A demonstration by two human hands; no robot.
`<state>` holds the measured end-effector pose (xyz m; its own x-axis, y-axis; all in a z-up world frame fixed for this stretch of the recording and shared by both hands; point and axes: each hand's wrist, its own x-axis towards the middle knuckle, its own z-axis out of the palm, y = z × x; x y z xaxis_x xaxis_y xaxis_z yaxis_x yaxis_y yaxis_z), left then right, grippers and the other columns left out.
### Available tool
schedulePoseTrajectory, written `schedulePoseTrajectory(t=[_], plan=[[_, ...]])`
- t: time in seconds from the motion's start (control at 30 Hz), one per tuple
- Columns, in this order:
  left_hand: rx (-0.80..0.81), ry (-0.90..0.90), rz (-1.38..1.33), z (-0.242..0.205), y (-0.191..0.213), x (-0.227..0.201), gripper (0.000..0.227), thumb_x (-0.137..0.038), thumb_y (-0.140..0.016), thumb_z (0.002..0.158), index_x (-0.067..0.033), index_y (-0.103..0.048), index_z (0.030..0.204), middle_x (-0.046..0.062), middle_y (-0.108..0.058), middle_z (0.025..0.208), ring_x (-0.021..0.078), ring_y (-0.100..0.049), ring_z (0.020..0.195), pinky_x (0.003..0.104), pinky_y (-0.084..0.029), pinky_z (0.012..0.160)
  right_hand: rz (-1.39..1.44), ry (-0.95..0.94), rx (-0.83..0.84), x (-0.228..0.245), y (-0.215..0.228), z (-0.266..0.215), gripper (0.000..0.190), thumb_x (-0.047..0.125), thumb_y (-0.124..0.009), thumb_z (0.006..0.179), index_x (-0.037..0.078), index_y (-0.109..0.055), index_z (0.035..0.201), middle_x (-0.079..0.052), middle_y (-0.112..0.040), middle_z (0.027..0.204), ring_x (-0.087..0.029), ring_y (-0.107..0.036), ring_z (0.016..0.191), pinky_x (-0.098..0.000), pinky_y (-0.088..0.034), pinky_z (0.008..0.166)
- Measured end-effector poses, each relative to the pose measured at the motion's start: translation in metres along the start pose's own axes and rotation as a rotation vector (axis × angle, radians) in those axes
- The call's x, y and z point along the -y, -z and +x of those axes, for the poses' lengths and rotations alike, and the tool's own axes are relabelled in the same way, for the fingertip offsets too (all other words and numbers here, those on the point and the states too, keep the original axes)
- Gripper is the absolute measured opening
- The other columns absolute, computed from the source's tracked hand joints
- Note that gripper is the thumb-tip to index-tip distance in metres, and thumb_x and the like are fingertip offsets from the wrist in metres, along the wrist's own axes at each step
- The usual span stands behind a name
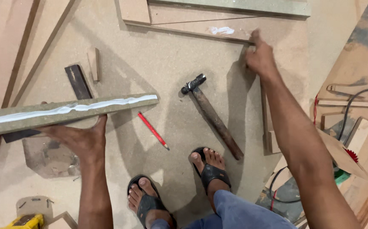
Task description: The person marks wood pieces with a pencil, cuts a piece using a circular saw, hammers nails into the wood, and applies glue to the surface to assemble a frame.
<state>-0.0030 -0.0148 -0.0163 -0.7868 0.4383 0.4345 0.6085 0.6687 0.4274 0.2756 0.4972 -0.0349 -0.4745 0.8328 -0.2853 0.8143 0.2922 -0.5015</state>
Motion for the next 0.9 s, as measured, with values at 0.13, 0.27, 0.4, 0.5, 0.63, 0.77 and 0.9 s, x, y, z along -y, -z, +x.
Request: schedulePoseTrajectory(t=[0.13, 0.27, 0.4, 0.5, 0.63, 0.77, 0.9], plan=[[-0.002, -0.060, 0.032, 0.001, 0.001, 0.003, 0.156, -0.040, -0.102, 0.080, -0.0240, 0.031, 0.160, 0.017, 0.005, 0.169, 0.0362, -0.017, 0.162, 0.056, -0.019, 0.138, -0.809, 0.215, -0.046, -0.017, -0.006, 0.018, 0.087, 0.016, -0.069, 0.094, -0.016, -0.020, 0.158, -0.019, -0.073, 0.076, -0.028, -0.068, 0.060, -0.0381, -0.045, 0.050], [0.051, 0.042, 0.008, 0.001, 0.003, -0.001, 0.154, -0.042, -0.101, 0.078, -0.0189, 0.028, 0.161, 0.022, 0.006, 0.169, 0.0377, -0.018, 0.162, 0.057, -0.016, 0.135, -1.209, -0.035, 0.337, 0.036, -0.008, 0.000, 0.109, 0.015, -0.080, 0.079, -0.018, -0.015, 0.159, -0.014, -0.078, 0.086, -0.020, -0.073, 0.072, -0.0307, -0.047, 0.052], [0.039, 0.046, 0.004, -0.001, -0.003, -0.002, 0.156, -0.042, -0.102, 0.075, -0.0177, 0.026, 0.160, 0.022, 0.003, 0.169, 0.0367, -0.012, 0.162, 0.056, -0.014, 0.137, -1.310, 0.142, 0.283, 0.033, 0.001, 0.003, 0.077, 0.019, -0.070, 0.091, -0.008, -0.036, 0.154, -0.010, -0.070, 0.104, -0.017, -0.074, 0.069, -0.0299, -0.055, 0.056], [0.042, 0.056, -0.002, -0.003, -0.015, 0.001, 0.157, -0.045, -0.103, 0.075, -0.0155, 0.026, 0.159, 0.024, 0.005, 0.169, 0.0377, -0.006, 0.162, 0.056, -0.011, 0.138, -1.060, 0.328, 0.299, 0.012, 0.030, 0.010, 0.055, 0.022, -0.069, 0.091, 0.009, -0.061, 0.144, -0.018, -0.058, 0.139, -0.025, -0.068, 0.075, -0.0398, -0.056, 0.067], [0.050, 0.023, -0.010, -0.012, -0.029, 0.011, 0.155, -0.042, -0.097, 0.077, -0.0118, 0.032, 0.157, 0.027, 0.013, 0.170, 0.0415, 0.002, 0.159, 0.055, -0.008, 0.135, -0.482, 0.285, -0.073, -0.009, 0.070, -0.003, 0.054, 0.016, -0.069, 0.087, 0.016, -0.064, 0.141, -0.027, -0.047, 0.136, -0.047, -0.049, 0.114, -0.0569, -0.041, 0.094], [0.031, 0.075, -0.039, -0.002, -0.045, 0.013, 0.159, -0.048, -0.104, 0.075, -0.0078, 0.023, 0.162, 0.030, 0.004, 0.169, 0.0477, -0.005, 0.160, 0.062, -0.009, 0.134, -0.504, 0.429, -0.317, 0.000, 0.024, -0.050, 0.043, 0.008, -0.070, 0.094, 0.012, -0.066, 0.136, -0.028, -0.028, 0.152, -0.044, -0.042, 0.134, -0.0521, -0.038, 0.111], [-0.074, -0.031, -0.139, -0.005, -0.041, -0.001, 0.149, -0.041, -0.102, 0.080, -0.0157, 0.017, 0.167, 0.017, -0.006, 0.169, 0.0374, -0.018, 0.161, 0.053, -0.018, 0.135, 0.511, 0.328, 0.018, 0.058, -0.038, -0.123, 0.054, 0.004, -0.059, 0.098, 0.005, -0.049, 0.151, -0.018, -0.061, 0.117, -0.022, -0.063, 0.099, -0.0348, -0.054, 0.086]])
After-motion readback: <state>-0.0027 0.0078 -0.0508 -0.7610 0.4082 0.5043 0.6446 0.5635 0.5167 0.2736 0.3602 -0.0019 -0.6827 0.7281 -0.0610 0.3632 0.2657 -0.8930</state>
